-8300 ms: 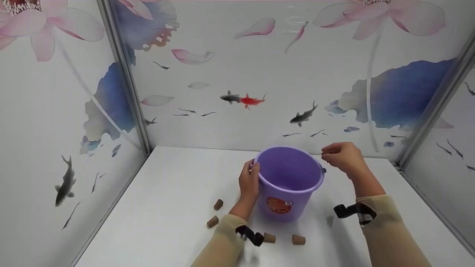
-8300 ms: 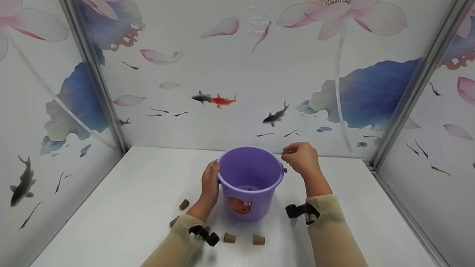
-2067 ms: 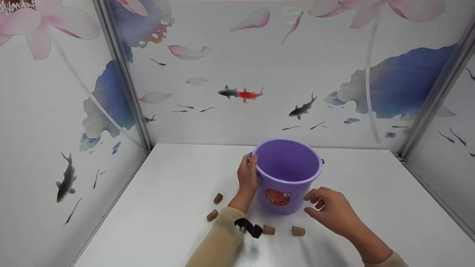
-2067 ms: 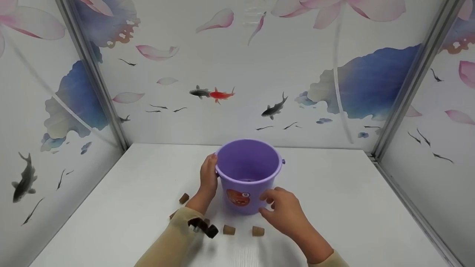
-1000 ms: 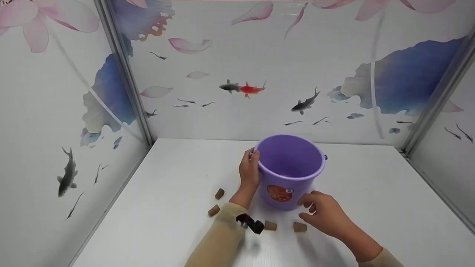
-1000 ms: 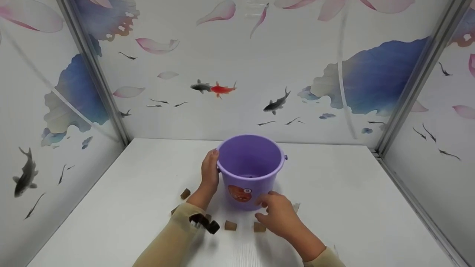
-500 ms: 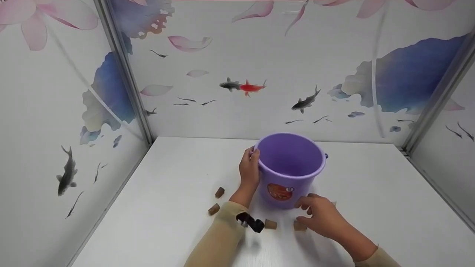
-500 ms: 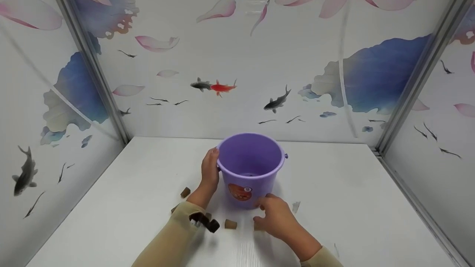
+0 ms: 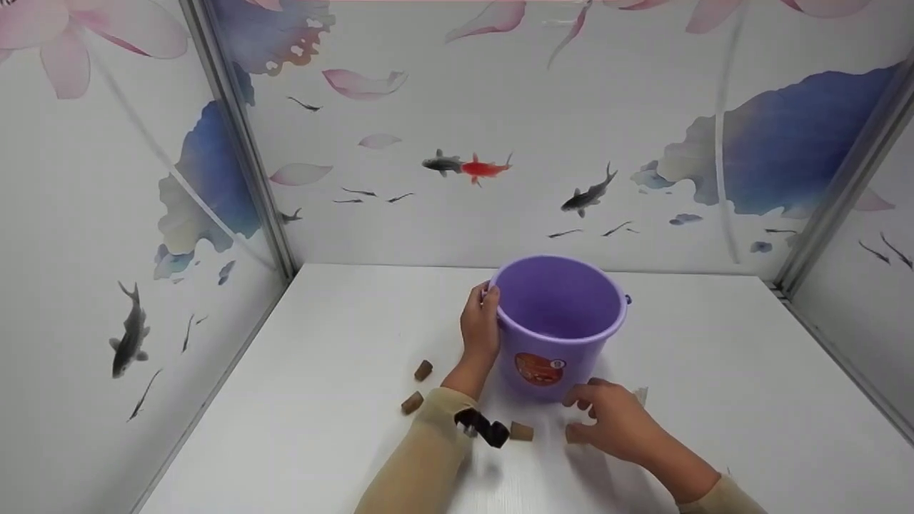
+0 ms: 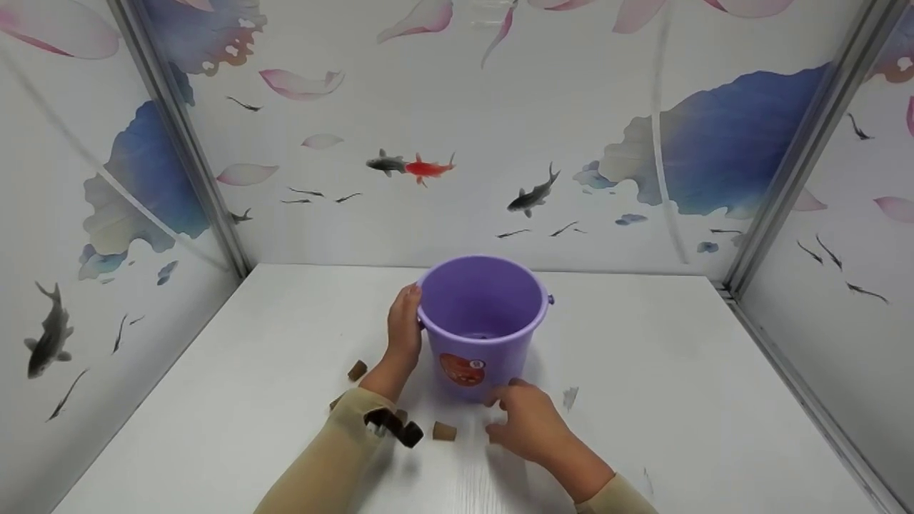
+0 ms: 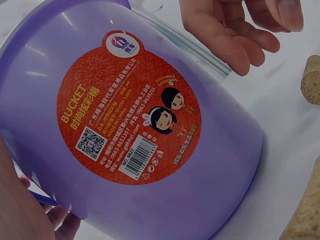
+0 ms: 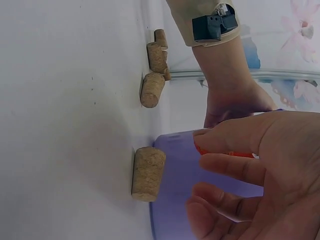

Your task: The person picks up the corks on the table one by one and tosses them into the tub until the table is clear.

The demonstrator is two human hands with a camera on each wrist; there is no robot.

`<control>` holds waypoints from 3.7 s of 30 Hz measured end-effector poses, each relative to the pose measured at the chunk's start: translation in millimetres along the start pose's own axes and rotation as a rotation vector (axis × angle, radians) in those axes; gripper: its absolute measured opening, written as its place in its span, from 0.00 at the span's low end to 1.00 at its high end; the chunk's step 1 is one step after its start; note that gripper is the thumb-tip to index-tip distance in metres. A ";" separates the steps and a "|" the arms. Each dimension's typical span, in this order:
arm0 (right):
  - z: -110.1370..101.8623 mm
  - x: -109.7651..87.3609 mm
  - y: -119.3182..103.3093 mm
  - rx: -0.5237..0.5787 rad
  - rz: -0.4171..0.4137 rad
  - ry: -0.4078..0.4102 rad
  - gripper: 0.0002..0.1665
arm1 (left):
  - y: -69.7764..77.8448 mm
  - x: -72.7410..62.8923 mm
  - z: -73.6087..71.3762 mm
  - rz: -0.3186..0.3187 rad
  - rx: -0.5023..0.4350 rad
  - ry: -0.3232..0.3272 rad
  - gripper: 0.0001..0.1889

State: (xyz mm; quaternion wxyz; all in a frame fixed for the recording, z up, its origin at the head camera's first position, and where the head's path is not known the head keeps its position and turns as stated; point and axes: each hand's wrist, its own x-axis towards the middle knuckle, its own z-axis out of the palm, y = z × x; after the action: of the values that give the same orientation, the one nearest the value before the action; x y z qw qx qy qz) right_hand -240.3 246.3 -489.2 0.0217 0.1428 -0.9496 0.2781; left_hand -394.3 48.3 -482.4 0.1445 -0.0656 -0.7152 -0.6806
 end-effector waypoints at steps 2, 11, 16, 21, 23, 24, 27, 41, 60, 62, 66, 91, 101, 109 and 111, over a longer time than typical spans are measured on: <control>1.0 0.2 1.0 -0.006 -0.002 -0.008 0.18 | 0.2 0.0 0.0 0.000 0.003 0.001 0.29; 2.8 0.1 2.3 -0.016 -0.004 -0.016 0.18 | 0.7 -0.2 -0.2 0.011 0.010 0.010 0.27; 5.9 -0.7 4.6 -0.016 -0.023 -0.020 0.16 | 0.1 0.1 0.6 -0.003 0.006 -0.001 0.28; 10.0 -0.7 9.1 -0.034 -0.071 -0.009 0.14 | -1.2 0.4 0.4 0.020 -0.006 -0.006 0.27; 11.0 -0.8 9.8 -0.042 -0.074 -0.010 0.14 | -1.7 0.4 0.1 0.028 -0.016 -0.007 0.26; 11.4 -0.6 10.0 -0.046 -0.071 -0.013 0.13 | -1.6 0.3 -0.1 0.030 -0.017 -0.006 0.26; 12.4 0.0 9.4 -0.053 -0.052 -0.028 0.13 | -1.3 0.0 -0.3 0.034 -0.017 -0.002 0.26; 15.8 -1.0 7.6 -0.052 -0.070 -0.034 0.14 | 0.0 -0.1 -0.6 0.011 -0.010 -0.006 0.28; 22.8 -2.4 15.1 -0.092 -0.101 -0.011 0.13 | 1.4 -1.5 4.8 -0.009 -0.032 0.006 0.27; 22.7 -2.2 15.3 -0.096 -0.102 0.000 0.12 | 0.9 -1.0 5.5 -0.003 -0.033 0.006 0.27; 23.5 -2.1 16.2 -0.111 -0.110 0.029 0.12 | 0.5 -0.4 6.0 0.013 -0.029 -0.001 0.27; 24.5 2.9 19.5 -0.049 -0.103 0.018 0.14 | 3.5 -1.8 0.3 0.003 -0.001 0.008 0.28; 22.7 -2.4 25.0 0.001 -0.054 -0.013 0.11 | 1.2 -3.7 5.4 0.013 -0.018 0.007 0.27; 15.2 -1.7 35.5 0.027 -0.025 -0.021 0.08 | -0.5 -1.1 1.2 0.024 -0.019 0.005 0.27; 11.4 -0.8 39.0 0.010 -0.006 -0.004 0.08 | 0.4 -0.2 0.0 0.027 -0.024 0.002 0.27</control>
State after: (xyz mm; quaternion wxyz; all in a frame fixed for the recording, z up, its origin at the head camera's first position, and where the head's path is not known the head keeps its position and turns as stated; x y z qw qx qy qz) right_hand -250.1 271.8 -519.3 0.0198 0.1464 -0.9479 0.2823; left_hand -394.0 48.4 -482.2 0.1536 -0.0764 -0.7060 -0.6871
